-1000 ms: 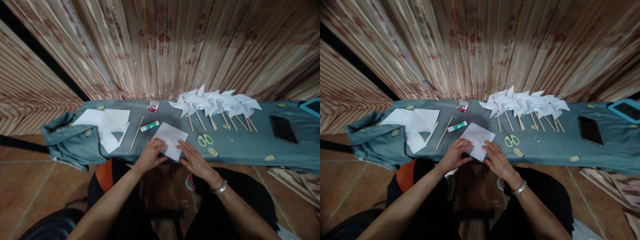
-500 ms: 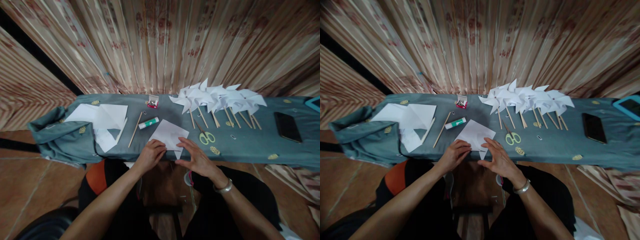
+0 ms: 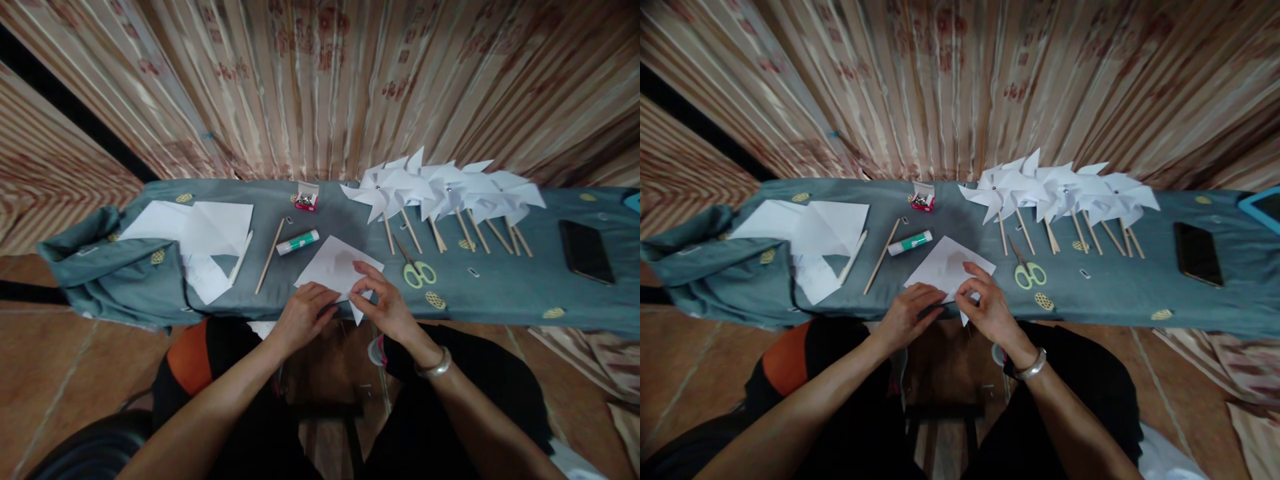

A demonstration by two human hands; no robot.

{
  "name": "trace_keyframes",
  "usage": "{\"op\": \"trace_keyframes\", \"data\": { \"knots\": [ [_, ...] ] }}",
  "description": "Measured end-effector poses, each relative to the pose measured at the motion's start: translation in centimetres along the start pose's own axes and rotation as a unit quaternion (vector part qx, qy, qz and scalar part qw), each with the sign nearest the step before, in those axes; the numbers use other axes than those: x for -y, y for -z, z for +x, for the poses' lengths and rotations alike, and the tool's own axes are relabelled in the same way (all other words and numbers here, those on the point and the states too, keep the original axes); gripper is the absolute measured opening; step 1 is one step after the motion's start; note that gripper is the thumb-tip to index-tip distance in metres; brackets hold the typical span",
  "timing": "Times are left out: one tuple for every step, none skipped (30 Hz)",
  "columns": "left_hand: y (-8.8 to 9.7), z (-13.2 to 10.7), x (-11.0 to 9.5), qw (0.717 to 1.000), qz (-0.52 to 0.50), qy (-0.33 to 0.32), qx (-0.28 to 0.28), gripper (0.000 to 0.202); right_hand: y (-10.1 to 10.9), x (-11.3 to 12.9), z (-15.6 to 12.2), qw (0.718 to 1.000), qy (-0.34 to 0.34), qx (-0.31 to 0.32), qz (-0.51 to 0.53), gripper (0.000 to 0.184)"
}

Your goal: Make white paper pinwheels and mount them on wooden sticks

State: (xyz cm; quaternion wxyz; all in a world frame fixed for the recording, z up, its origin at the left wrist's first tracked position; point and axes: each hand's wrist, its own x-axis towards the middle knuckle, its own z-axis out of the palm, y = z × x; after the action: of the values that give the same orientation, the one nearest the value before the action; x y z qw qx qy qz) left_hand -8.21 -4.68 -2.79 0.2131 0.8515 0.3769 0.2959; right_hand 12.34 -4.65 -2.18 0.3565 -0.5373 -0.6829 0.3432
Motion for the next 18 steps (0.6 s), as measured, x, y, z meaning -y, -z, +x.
{"op": "trace_keyframes", "data": {
  "knots": [
    [0.0,0.0,-0.1,1.0,-0.006,0.005,-0.004,0.024,-0.2,0.0,0.2,1.0,0.002,-0.013,-0.004,0.01],
    [-0.1,0.0,-0.1,1.0,-0.008,0.008,-0.008,0.025,-0.3,-0.1,0.3,1.0,0.004,-0.025,-0.01,0.01],
    [-0.1,0.1,-0.1,1.0,-0.009,0.008,-0.012,0.026,-0.5,-0.2,0.5,0.999,0.005,-0.035,-0.017,0.01],
    [-0.1,0.1,-0.1,1.0,-0.007,0.004,-0.015,0.026,-0.6,-0.3,0.7,0.999,0.006,-0.043,-0.026,0.01],
    [-0.1,0.2,0.0,1.0,-0.006,-0.002,-0.016,0.025,-0.8,-0.4,0.8,0.998,0.006,-0.049,-0.036,0.01],
    [-0.1,0.3,0.0,1.0,-0.005,-0.01,-0.016,0.024,-0.9,-0.5,1.0,0.998,0.007,-0.053,-0.046,0.01],
    [-0.1,0.3,0.1,1.0,-0.004,-0.017,-0.018,0.022,-1.0,-0.6,1.1,0.997,0.011,-0.056,-0.056,0.01],
    [-0.1,0.4,0.2,1.0,-0.005,-0.022,-0.022,0.022,-1.1,-0.6,1.2,0.996,0.017,-0.058,-0.065,0.01],
    [-0.1,0.4,0.2,0.999,-0.007,-0.025,-0.026,0.021,-1.1,-0.7,1.2,0.995,0.024,-0.06,-0.073,0.011],
    [-0.1,0.4,0.3,0.999,-0.008,-0.026,-0.031,0.021,-1.2,-0.7,1.3,0.994,0.031,-0.061,-0.08,0.011],
    [-0.2,0.4,0.3,0.999,-0.01,-0.024,-0.035,0.021,-1.3,-0.8,1.3,0.994,0.037,-0.063,-0.086,0.011],
    [-0.2,0.4,0.4,0.999,-0.011,-0.021,-0.037,0.021,-1.3,-0.8,1.2,0.993,0.041,-0.066,-0.092,0.011],
    [-0.3,0.4,0.4,0.999,-0.012,-0.017,-0.037,0.022,-1.3,-0.8,1.2,0.992,0.044,-0.068,-0.098,0.011],
    [-0.3,0.4,0.4,0.999,-0.013,-0.013,-0.036,0.022,-1.4,-0.9,1.2,0.991,0.046,-0.069,-0.104,0.01],
    [-0.3,0.4,0.4,0.999,-0.014,-0.011,-0.035,0.022,-1.4,-0.9,1.1,0.99,0.048,-0.07,-0.109,0.01],
    [-0.4,0.4,0.4,0.999,-0.015,-0.008,-0.033,0.023,-1.4,-0.9,1.0,0.99,0.051,-0.072,-0.114,0.009],
    [-0.4,0.4,0.5,0.999,-0.017,-0.006,-0.032,0.023,-1.4,-0.9,0.9,0.989,0.054,-0.072,-0.119,0.009],
    [-0.4,0.3,0.5,0.999,-0.019,-0.003,-0.03,0.023,-1.4,-0.8,0.9,0.988,0.057,-0.072,-0.124,0.009]
  ]
}}
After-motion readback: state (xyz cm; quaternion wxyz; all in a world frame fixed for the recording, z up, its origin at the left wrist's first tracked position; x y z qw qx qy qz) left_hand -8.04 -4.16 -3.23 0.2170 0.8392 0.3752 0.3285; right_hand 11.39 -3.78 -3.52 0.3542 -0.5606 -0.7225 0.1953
